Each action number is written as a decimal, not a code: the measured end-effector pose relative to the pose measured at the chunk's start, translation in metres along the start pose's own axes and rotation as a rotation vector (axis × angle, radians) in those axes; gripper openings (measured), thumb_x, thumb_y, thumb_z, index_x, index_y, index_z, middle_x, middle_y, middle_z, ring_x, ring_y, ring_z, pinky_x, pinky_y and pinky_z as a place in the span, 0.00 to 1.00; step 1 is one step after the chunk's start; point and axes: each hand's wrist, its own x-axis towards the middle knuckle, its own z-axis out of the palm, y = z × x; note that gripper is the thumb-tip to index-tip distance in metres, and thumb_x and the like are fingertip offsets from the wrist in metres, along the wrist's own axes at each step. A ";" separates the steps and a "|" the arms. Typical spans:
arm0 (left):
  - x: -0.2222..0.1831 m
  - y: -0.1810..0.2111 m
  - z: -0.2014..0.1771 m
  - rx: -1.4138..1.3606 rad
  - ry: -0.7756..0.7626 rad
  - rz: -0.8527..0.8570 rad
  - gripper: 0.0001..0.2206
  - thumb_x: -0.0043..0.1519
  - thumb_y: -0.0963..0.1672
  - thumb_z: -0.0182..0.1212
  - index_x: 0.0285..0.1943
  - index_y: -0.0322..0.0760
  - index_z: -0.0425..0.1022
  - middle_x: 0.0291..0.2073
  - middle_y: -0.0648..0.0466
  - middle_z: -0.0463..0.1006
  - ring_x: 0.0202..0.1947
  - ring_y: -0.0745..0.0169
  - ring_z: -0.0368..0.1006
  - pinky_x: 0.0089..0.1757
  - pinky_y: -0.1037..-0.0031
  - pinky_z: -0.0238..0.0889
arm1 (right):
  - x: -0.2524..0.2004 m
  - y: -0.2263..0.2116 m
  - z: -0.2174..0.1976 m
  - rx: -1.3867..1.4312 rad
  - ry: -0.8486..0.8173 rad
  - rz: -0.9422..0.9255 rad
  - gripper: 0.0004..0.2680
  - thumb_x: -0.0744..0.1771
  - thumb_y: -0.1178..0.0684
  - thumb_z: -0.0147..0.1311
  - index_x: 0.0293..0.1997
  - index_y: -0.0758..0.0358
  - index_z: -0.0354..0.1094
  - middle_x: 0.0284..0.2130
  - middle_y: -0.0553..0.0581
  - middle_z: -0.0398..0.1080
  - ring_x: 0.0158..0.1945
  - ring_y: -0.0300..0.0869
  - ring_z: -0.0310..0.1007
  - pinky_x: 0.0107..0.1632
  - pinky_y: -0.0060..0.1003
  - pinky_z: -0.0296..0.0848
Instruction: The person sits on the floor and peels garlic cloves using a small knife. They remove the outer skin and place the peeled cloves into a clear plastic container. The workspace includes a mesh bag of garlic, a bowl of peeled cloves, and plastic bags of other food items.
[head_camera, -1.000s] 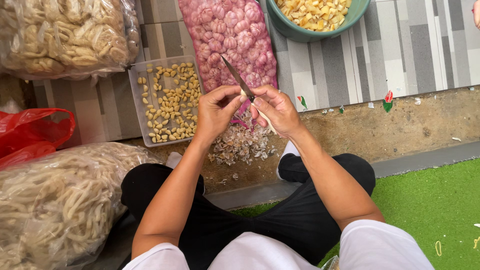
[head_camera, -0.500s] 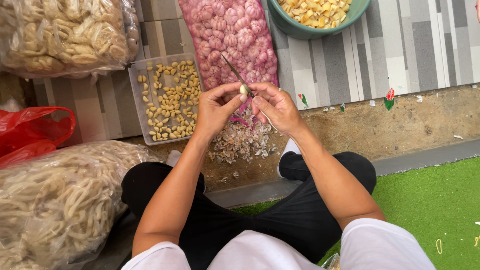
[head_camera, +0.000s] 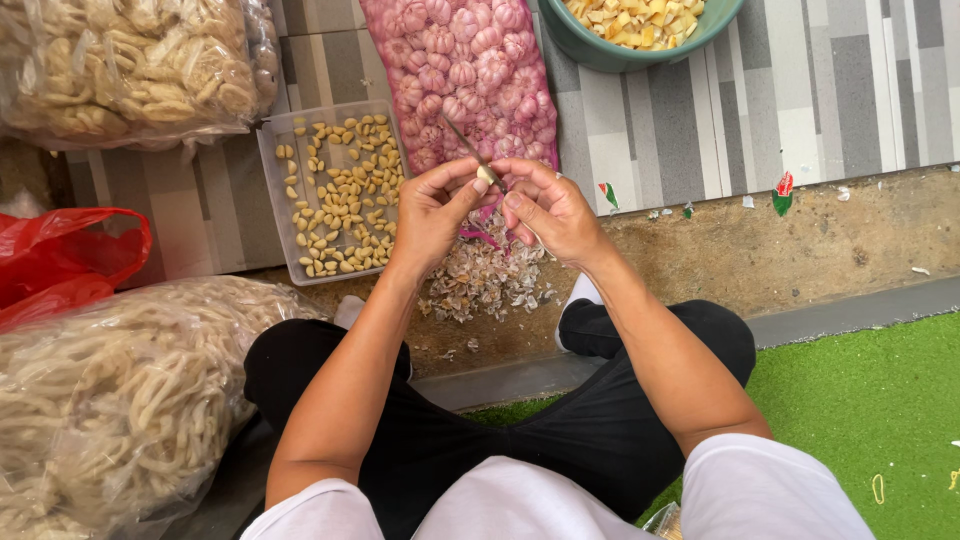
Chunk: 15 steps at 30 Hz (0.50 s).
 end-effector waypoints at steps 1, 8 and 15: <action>0.000 -0.001 -0.001 -0.002 -0.005 -0.001 0.11 0.65 0.37 0.63 0.57 0.26 0.77 0.45 0.45 0.83 0.44 0.59 0.82 0.49 0.69 0.79 | 0.000 0.001 0.000 -0.014 -0.009 -0.002 0.14 0.73 0.57 0.49 0.69 0.64 0.61 0.31 0.51 0.68 0.27 0.31 0.63 0.30 0.24 0.64; 0.001 -0.008 -0.007 0.076 0.001 0.025 0.12 0.62 0.36 0.68 0.54 0.26 0.79 0.42 0.47 0.84 0.42 0.64 0.80 0.45 0.74 0.77 | 0.000 0.006 -0.002 -0.084 -0.020 -0.002 0.14 0.73 0.58 0.49 0.69 0.64 0.62 0.30 0.52 0.69 0.27 0.31 0.64 0.30 0.26 0.66; 0.002 -0.005 -0.010 0.176 0.011 0.030 0.11 0.63 0.37 0.67 0.55 0.27 0.79 0.40 0.48 0.85 0.41 0.66 0.81 0.45 0.75 0.78 | 0.000 0.006 -0.001 -0.053 -0.013 0.027 0.15 0.73 0.58 0.49 0.69 0.61 0.61 0.30 0.51 0.69 0.26 0.31 0.63 0.29 0.25 0.65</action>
